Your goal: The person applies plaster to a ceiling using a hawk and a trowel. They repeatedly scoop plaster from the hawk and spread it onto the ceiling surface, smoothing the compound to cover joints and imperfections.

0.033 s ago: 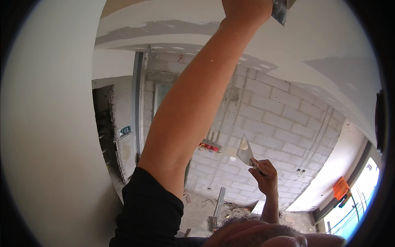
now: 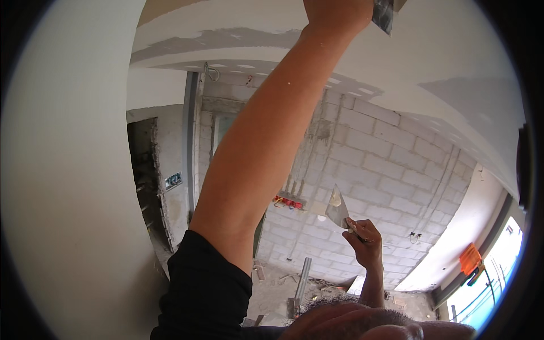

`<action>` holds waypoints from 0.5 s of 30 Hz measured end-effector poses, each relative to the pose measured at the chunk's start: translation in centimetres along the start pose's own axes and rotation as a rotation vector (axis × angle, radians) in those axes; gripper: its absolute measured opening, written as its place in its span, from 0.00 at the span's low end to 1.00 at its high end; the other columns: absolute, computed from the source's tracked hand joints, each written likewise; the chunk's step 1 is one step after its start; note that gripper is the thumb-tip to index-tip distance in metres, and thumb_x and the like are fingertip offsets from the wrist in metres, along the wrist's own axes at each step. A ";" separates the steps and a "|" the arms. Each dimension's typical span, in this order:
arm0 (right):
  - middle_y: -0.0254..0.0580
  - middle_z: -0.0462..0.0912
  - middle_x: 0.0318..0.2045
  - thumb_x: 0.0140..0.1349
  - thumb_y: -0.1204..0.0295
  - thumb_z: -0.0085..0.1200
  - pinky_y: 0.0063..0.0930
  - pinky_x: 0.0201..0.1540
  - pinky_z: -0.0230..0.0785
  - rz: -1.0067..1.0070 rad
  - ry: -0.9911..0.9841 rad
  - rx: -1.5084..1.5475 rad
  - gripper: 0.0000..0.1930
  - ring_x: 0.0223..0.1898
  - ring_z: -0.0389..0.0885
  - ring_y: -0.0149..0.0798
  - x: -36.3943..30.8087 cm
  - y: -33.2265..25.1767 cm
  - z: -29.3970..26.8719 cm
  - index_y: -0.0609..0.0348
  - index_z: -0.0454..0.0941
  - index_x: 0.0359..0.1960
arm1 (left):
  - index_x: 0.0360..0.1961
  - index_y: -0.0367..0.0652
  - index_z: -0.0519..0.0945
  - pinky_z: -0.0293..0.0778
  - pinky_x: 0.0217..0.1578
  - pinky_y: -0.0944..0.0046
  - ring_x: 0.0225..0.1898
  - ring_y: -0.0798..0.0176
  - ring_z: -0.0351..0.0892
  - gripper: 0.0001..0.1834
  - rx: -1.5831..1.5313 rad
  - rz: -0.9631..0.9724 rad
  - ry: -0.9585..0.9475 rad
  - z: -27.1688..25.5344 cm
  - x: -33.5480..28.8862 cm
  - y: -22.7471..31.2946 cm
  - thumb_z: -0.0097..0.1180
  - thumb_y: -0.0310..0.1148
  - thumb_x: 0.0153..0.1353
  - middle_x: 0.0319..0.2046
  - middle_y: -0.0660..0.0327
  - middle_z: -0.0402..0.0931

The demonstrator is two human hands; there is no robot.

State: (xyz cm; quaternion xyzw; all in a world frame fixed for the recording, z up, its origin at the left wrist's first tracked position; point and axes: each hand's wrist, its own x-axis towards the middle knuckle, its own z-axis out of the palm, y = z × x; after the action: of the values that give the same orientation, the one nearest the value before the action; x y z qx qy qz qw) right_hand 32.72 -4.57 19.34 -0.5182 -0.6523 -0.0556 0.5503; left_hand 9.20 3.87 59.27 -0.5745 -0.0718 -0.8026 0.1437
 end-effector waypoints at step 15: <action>0.38 0.80 0.34 0.55 0.80 0.70 0.25 0.39 0.71 0.020 -0.023 -0.008 0.22 0.35 0.77 0.31 0.2 1.0 0.3 0.57 0.86 0.54 | 0.58 0.25 0.74 0.75 0.55 0.44 0.53 0.33 0.80 0.27 0.053 0.028 0.097 -2.2 0.5 -3.9 0.59 0.35 0.63 0.47 0.34 0.80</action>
State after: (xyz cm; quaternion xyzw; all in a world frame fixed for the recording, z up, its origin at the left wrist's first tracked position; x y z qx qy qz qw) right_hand 33.25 -3.84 18.87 -0.5276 -0.6531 -0.0464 0.5412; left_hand 5.82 6.88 59.24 -0.5318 -0.0776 -0.8253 0.1735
